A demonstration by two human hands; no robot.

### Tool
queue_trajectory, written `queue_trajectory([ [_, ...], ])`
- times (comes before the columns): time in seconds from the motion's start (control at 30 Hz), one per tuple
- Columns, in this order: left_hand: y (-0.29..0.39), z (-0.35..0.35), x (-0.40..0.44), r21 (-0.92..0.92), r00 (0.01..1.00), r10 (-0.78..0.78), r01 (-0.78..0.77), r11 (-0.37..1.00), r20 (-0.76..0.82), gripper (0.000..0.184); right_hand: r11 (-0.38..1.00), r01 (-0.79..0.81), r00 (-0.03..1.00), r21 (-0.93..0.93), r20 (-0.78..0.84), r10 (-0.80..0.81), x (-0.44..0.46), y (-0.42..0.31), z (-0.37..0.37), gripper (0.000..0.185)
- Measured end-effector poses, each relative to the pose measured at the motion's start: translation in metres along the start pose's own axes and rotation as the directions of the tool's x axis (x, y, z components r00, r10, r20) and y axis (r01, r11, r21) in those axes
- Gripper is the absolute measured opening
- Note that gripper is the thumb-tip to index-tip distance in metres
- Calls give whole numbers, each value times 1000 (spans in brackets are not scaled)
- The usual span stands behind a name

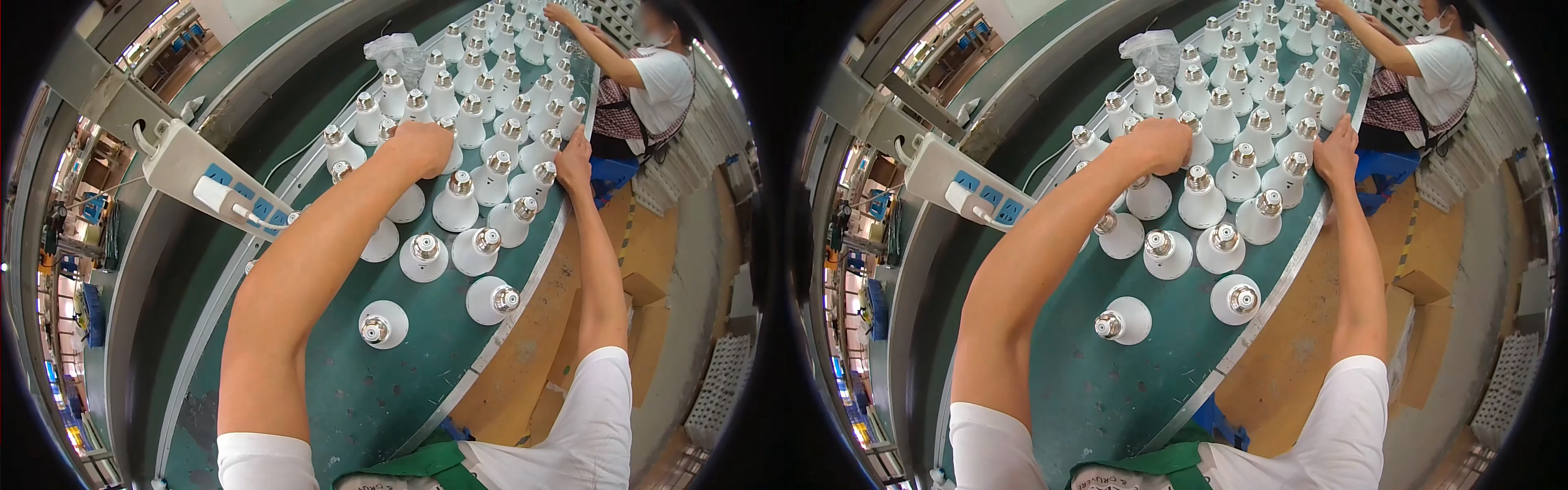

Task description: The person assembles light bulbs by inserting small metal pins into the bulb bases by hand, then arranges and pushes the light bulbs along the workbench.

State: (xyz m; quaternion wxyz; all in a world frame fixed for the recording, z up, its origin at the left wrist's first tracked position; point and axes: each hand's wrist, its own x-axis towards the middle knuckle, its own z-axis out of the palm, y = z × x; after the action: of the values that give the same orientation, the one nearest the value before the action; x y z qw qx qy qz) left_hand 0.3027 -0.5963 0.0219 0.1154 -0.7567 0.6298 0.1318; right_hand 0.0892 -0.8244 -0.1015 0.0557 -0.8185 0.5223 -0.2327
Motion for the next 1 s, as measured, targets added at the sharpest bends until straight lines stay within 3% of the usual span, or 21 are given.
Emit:
queue_trajectory([
  [0.13,6,4,0,58,1000,10,-11,998,12,29,1000,-3,1000,16,0,3,-2,-3,-4,87],
  [0.33,12,-3,-11,162,975,20,-57,985,221,30,1000,-29,1000,-6,8,29,1,1,2,90],
  [0.53,-7,19,-17,219,978,51,-96,971,205,22,1000,-28,1000,0,7,28,2,1,3,91],
  [0.63,-10,33,-12,59,982,77,-67,996,-174,11,1000,-30,1000,-1,5,30,2,2,4,91],
  [0.67,-9,35,-9,76,969,102,-87,993,-225,10,1000,-29,1000,-1,4,29,2,2,4,91],
  [0.83,-9,64,2,46,889,179,-176,983,-422,8,1000,-28,1000,10,-5,28,2,1,4,91],
  [1.0,-20,75,1,94,855,187,-162,982,-484,7,1000,-22,1000,-2,-5,22,2,1,4,90],
])
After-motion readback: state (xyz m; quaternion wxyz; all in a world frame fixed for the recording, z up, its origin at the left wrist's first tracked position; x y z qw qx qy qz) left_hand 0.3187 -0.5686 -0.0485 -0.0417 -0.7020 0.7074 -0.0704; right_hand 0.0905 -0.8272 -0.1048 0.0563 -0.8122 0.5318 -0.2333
